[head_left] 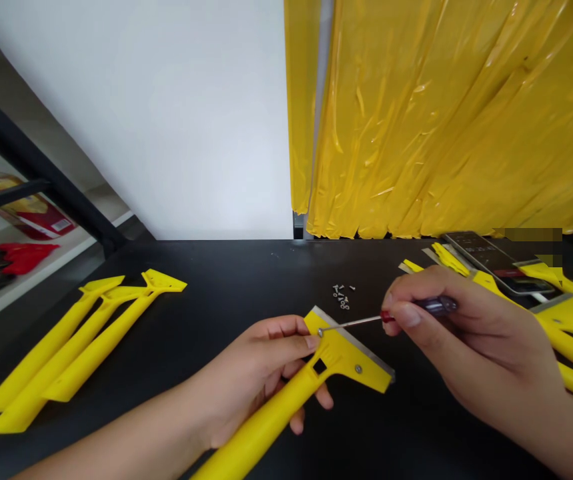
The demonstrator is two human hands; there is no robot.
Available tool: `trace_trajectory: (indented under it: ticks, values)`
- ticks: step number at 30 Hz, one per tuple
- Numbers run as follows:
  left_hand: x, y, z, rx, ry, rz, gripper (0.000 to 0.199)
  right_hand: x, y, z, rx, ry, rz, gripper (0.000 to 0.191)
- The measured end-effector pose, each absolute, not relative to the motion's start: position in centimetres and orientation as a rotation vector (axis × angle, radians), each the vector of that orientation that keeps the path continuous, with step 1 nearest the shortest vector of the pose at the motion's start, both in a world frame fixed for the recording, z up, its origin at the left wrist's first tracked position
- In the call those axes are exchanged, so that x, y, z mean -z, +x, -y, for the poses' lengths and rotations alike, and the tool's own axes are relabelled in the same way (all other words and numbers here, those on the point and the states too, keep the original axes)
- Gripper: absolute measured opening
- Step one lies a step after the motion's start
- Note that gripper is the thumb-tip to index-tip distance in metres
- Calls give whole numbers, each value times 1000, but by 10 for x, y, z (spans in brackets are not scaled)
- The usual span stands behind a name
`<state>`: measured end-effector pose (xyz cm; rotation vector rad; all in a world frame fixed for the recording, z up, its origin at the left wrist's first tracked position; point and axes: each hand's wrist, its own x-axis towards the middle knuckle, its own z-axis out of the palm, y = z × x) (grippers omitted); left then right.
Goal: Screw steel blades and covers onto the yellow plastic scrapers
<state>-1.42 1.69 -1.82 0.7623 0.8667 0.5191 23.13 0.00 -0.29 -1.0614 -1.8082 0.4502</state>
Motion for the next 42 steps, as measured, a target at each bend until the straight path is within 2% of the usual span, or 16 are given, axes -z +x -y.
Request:
trace_trajectory:
  ticks: [30,42]
  values:
    - [19,-15,-17,-516,754,-880,13,2,231,0,-486,-1047,1867,8]
    - [16,-15,-16,-511,785,-887,12,-1,229,0,-390,-1108,1777,8]
